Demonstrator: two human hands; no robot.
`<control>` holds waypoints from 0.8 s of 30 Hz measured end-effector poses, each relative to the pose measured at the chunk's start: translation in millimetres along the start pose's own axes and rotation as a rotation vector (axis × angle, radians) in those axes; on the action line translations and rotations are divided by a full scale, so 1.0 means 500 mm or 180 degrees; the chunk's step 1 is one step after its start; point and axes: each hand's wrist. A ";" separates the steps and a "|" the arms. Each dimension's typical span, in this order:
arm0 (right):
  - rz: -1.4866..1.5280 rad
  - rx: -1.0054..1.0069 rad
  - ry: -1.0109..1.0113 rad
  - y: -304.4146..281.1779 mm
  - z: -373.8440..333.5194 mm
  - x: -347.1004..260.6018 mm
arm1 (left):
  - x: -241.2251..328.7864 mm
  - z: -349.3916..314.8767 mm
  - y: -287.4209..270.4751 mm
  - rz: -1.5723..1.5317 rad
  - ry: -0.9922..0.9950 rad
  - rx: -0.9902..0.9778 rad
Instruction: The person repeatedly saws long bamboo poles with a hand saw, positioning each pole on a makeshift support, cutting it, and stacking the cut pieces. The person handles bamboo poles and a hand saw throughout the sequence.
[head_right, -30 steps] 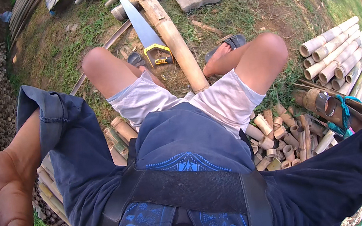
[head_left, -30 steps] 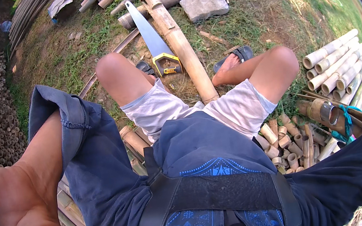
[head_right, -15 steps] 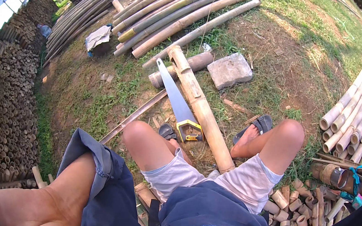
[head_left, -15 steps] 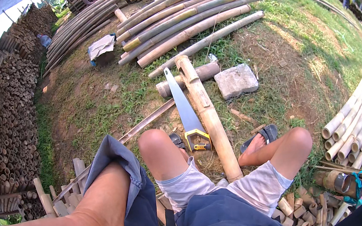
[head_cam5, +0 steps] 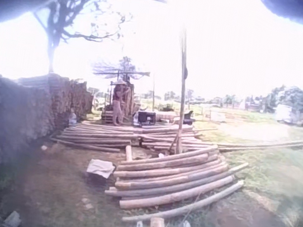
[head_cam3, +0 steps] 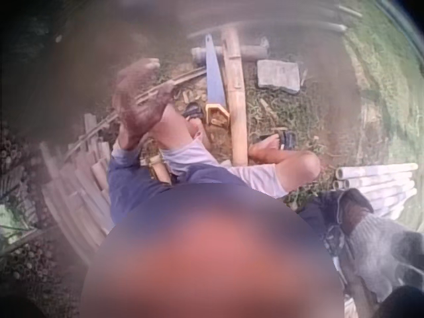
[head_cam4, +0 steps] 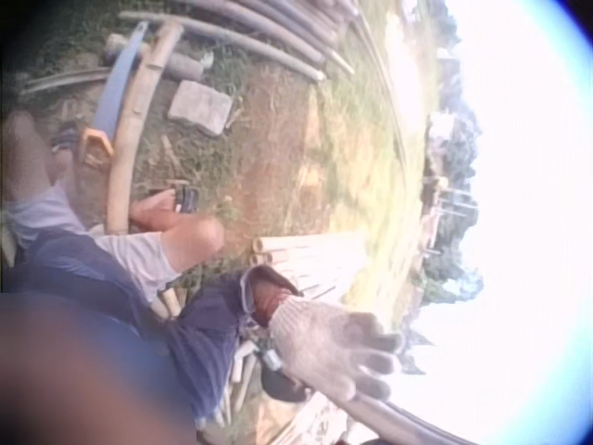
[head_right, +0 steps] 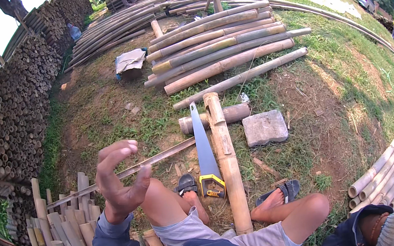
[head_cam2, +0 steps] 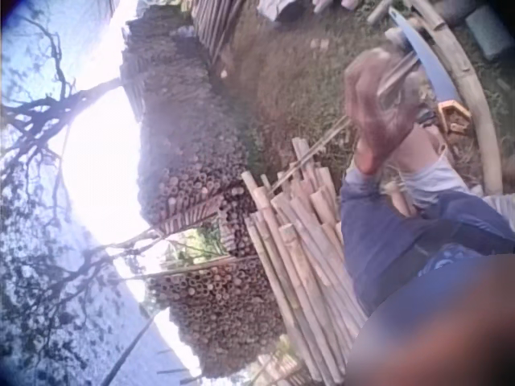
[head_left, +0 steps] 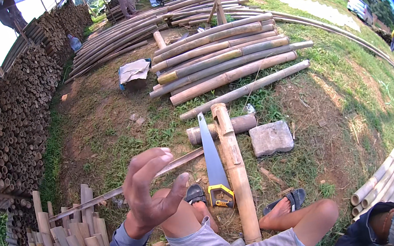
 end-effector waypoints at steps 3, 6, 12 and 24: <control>-0.0950 -0.0307 0.1830 0.108 -0.112 0.153 | -0.061 -0.118 0.039 0.0490 -0.0037 -0.2039; -0.2030 -0.2450 0.2130 0.146 -0.239 0.286 | -0.123 -0.215 0.029 0.0208 0.0068 -0.3086; -0.1041 -0.4236 0.3042 0.117 -0.360 0.456 | -0.186 -0.264 0.111 -0.0596 -0.0152 -0.3200; -0.1316 -0.4501 0.4258 0.095 -0.493 0.706 | -0.303 -0.175 0.274 -0.1167 -0.0281 -0.4392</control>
Point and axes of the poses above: each hand's wrist, its own z-axis towards the middle knuckle, its own y-axis out of the palm, x = y × z, and after that the axes turned 15 degrees about z, right-handed
